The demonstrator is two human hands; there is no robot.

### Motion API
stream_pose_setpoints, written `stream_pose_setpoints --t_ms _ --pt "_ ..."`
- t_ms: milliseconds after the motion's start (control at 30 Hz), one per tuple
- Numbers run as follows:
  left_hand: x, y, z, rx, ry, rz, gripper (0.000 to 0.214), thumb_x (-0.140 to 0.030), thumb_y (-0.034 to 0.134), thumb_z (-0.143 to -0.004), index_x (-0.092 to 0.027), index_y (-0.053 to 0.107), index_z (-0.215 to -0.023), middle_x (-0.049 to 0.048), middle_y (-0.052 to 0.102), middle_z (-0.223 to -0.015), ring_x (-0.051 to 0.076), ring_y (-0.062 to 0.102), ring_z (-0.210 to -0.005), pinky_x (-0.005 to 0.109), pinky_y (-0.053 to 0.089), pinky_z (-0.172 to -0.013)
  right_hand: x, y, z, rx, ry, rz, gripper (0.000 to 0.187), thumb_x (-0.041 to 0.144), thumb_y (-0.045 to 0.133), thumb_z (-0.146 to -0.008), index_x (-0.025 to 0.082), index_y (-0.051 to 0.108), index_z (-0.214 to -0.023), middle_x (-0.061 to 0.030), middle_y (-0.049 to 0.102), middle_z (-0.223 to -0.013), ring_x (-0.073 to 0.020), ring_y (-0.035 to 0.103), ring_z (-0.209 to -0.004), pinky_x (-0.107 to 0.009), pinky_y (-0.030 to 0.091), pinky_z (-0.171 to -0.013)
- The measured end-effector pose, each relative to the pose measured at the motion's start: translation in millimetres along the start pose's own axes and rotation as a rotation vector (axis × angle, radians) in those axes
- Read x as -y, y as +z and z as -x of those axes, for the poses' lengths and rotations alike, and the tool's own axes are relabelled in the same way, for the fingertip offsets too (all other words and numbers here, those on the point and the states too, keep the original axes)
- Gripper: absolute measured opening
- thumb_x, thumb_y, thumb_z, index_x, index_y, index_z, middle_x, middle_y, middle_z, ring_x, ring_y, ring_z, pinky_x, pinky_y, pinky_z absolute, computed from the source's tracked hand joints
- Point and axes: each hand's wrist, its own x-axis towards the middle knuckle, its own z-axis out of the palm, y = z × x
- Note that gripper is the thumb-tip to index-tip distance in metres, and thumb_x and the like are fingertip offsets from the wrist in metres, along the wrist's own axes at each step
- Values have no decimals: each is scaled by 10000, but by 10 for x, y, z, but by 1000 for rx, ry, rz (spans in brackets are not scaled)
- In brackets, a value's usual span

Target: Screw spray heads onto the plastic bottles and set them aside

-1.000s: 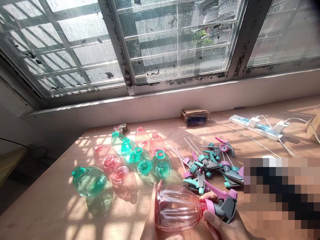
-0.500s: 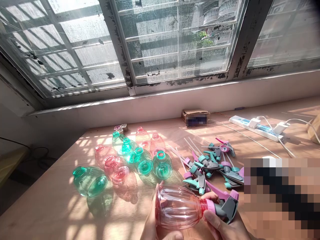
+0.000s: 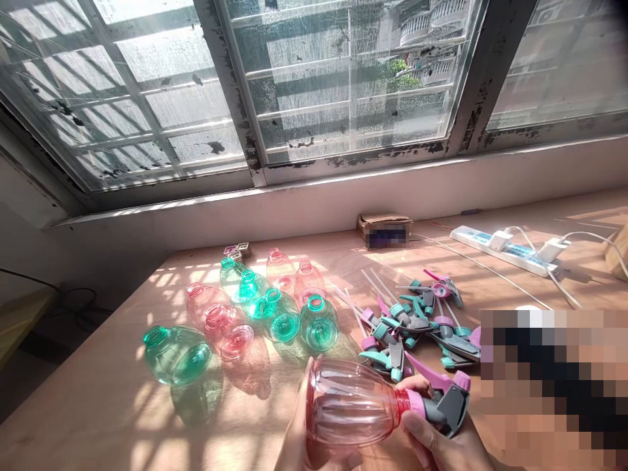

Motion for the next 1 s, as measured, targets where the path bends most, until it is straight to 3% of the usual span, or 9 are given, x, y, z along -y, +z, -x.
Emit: stream_pose_setpoints --t_ms 133,300,400,533,600,667,800,900,1000 --pt "53 38 19 -115 15 -41 996 -457 904 -898 -467 339 -1718 94 508 -1744 405 643 -1466 510 597 -1142 25 20 -2 -29 -10 -30 526 640 1006 -706 206 798 -920 69 560 -504 -115 445 -485 -259 349 -527" --pt "20 0 35 -25 -10 40 1159 -602 914 -843 -436 225 -1761 126 700 -1534 452 692 -1396 614 532 -1193 3 -10 -1 -59 -24 21 553 663 1007 -682 215 813 -941 46 628 -568 -155 539 -518 -293 445 -561" --pt "-2 -34 14 -24 -55 -2 1204 -555 951 -819 -376 233 -1767 168 721 -1476 452 716 -1351 602 560 -1167 -28 -26 -7 -35 -36 35 532 657 987 -721 206 816 -945 62 578 -517 -136 474 -488 -289 377 -535" --pt "38 -52 4 -152 -3 -129 1109 -536 933 -844 -364 311 -1747 138 420 -1795 465 481 -1595 580 416 -1313 -61 -24 -14 -11 -23 -17 505 621 989 -743 206 804 -966 63 591 -503 -119 428 -466 -290 274 -534" --pt "65 -66 16 -134 -15 -132 1126 -527 929 -855 -380 277 -1762 122 397 -1815 480 435 -1624 597 388 -1326 -68 -18 -11 -7 -17 -24 502 616 989 -747 212 801 -979 57 611 -511 -116 431 -465 -285 251 -540" --pt "79 -85 23 -76 -17 -69 1148 -545 942 -839 -422 268 -1760 96 406 -1816 497 421 -1629 616 436 -1293 -69 -12 -6 0 -6 -29 498 617 983 -757 213 799 -982 60 597 -511 -116 435 -478 -277 246 -550" --pt "63 -111 -5 -36 37 18 960 -546 909 -875 -462 420 -1696 44 368 -1837 477 462 -1610 580 487 -1263 -66 -15 -10 -11 -26 -17 486 595 992 -755 215 801 -990 63 592 -489 -118 432 -472 -284 259 -553" --pt "25 -101 -23 -55 42 -78 985 -480 942 -853 -428 439 -1699 58 355 -1844 471 413 -1640 575 399 -1325 -65 -25 -23 -13 -38 9 477 598 972 -775 204 797 -980 57 584 -470 -128 445 -467 -285 278 -539" --pt "-9 -42 0 -82 56 -114 969 -417 915 -895 -466 394 -1711 20 338 -1858 439 364 -1673 588 312 -1363 -55 -19 -22 -28 -40 24 494 620 966 -773 205 788 -973 62 572 -474 -131 461 -473 -281 313 -531"
